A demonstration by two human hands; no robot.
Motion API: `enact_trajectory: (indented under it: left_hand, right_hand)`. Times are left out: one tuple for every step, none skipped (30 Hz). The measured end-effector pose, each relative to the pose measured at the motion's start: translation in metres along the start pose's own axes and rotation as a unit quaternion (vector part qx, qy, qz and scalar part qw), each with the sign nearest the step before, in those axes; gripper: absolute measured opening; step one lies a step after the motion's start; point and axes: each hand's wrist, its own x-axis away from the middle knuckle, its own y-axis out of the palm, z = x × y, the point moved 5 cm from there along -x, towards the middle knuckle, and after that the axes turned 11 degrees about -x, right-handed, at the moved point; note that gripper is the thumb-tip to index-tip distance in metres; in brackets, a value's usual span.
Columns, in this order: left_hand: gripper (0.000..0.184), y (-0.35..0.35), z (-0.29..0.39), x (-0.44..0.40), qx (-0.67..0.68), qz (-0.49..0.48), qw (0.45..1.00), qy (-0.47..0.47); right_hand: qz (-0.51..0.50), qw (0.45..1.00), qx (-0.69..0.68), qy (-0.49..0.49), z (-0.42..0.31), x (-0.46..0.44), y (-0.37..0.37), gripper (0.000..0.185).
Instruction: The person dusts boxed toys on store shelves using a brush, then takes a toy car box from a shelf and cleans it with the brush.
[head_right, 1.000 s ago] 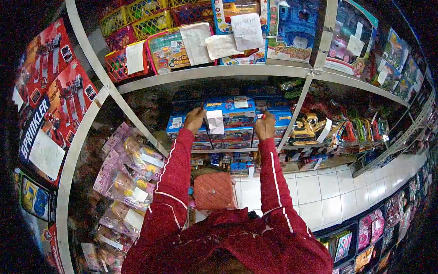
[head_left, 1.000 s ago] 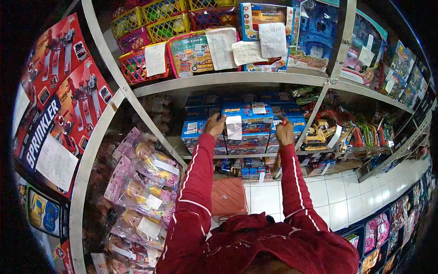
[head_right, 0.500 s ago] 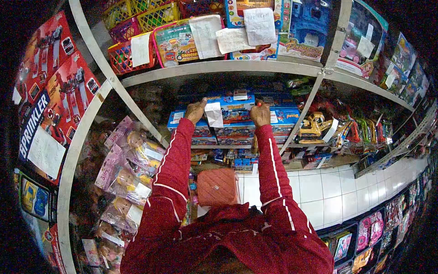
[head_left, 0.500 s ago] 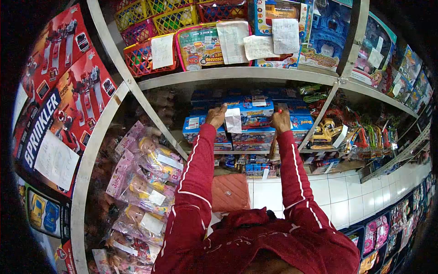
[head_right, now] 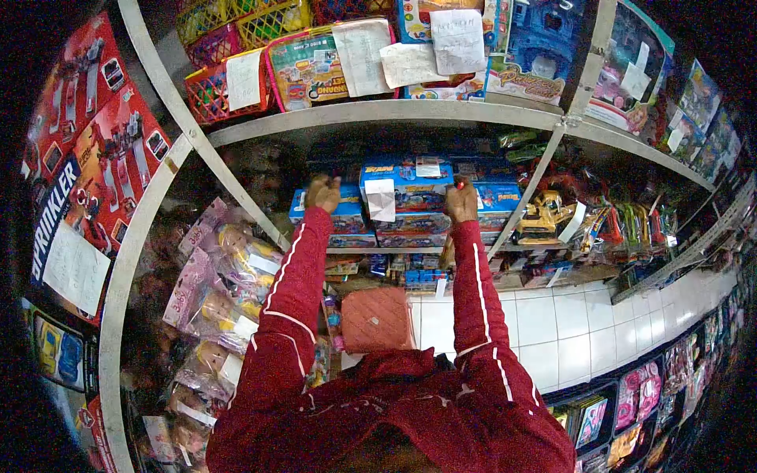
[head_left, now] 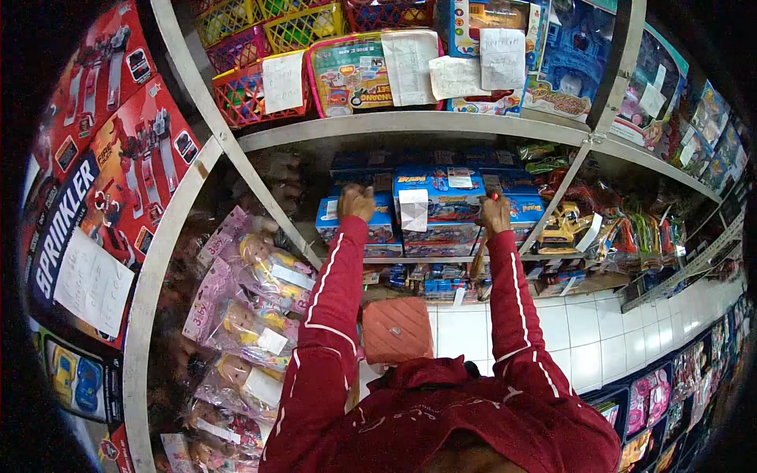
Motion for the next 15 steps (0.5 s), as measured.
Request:
enact_trajectory:
  left_hand:
    - [0.052, 0.002, -0.021, 0.003, -0.078, 0.108, 0.991, 0.004]
    - [0.048, 0.042, -0.055, -0.004, -0.11, 0.025, 0.994, -0.001]
    - [0.044, 0.084, -0.089, -0.01, -0.143, -0.058, 0.988, -0.006]
    - [0.043, 0.109, -0.109, -0.01, -0.142, -0.086, 0.986, 0.026]
    - [0.043, 0.131, -0.126, -0.006, -0.141, -0.114, 0.982, 0.057]
    - [0.043, 0.132, -0.122, -0.004, -0.171, -0.168, 0.966, 0.093]
    - [0.044, 0.132, -0.117, -0.001, -0.196, -0.219, 0.947, 0.132]
    - [0.048, 0.106, -0.092, 0.005, -0.249, -0.296, 0.905, 0.175]
    - [0.052, 0.099, -0.086, 0.008, -0.243, -0.29, 0.917, 0.126]
    - [0.056, 0.099, -0.083, 0.01, -0.234, -0.281, 0.927, 0.078]
    - [0.061, 0.101, -0.09, 0.015, -0.161, -0.183, 0.968, -0.062]
    - [0.066, 0.113, -0.099, 0.013, -0.127, -0.198, 0.966, -0.105]
    - [0.073, 0.125, -0.108, 0.012, -0.093, -0.21, 0.962, -0.149]
    - [0.083, 0.137, -0.117, 0.01, -0.062, -0.218, 0.955, -0.193]
    - [0.083, 0.14, -0.11, 0.01, -0.105, -0.163, 0.968, -0.158]
  right_hand:
    - [0.006, 0.998, 0.049, -0.041, -0.006, -0.002, -0.002, 0.033]
    - [0.016, 0.996, 0.062, -0.062, -0.004, -0.005, -0.004, 0.033]
    - [0.025, 0.993, 0.075, -0.084, 0.005, -0.011, -0.003, 0.033]
    - [0.034, 0.99, 0.088, -0.104, 0.009, -0.015, -0.003, 0.034]
    - [0.013, 0.993, 0.105, -0.053, 0.01, -0.018, -0.002, 0.034]
    - [0.014, 0.991, 0.118, -0.057, 0.01, -0.019, -0.003, 0.035]
    - [0.014, 0.99, 0.131, -0.06, 0.011, -0.02, -0.003, 0.035]
    - [0.013, 0.988, 0.143, -0.063, 0.013, -0.02, -0.003, 0.035]
    - [0.014, 0.987, 0.156, -0.044, 0.01, -0.018, -0.002, 0.036]
    - [0.017, 0.985, 0.168, -0.025, 0.001, -0.015, -0.002, 0.037]
    - [0.02, 0.983, 0.181, -0.004, -0.003, -0.011, -0.004, 0.037]
    - [0.017, 0.984, 0.179, -0.005, -0.002, -0.011, -0.004, 0.038]
    - [0.014, 0.984, 0.177, -0.007, -0.001, -0.012, -0.005, 0.038]
    - [0.012, 0.985, 0.173, -0.01, -0.001, -0.013, -0.005, 0.039]
    - [0.014, 0.985, 0.17, -0.006, -0.004, -0.011, -0.005, 0.04]
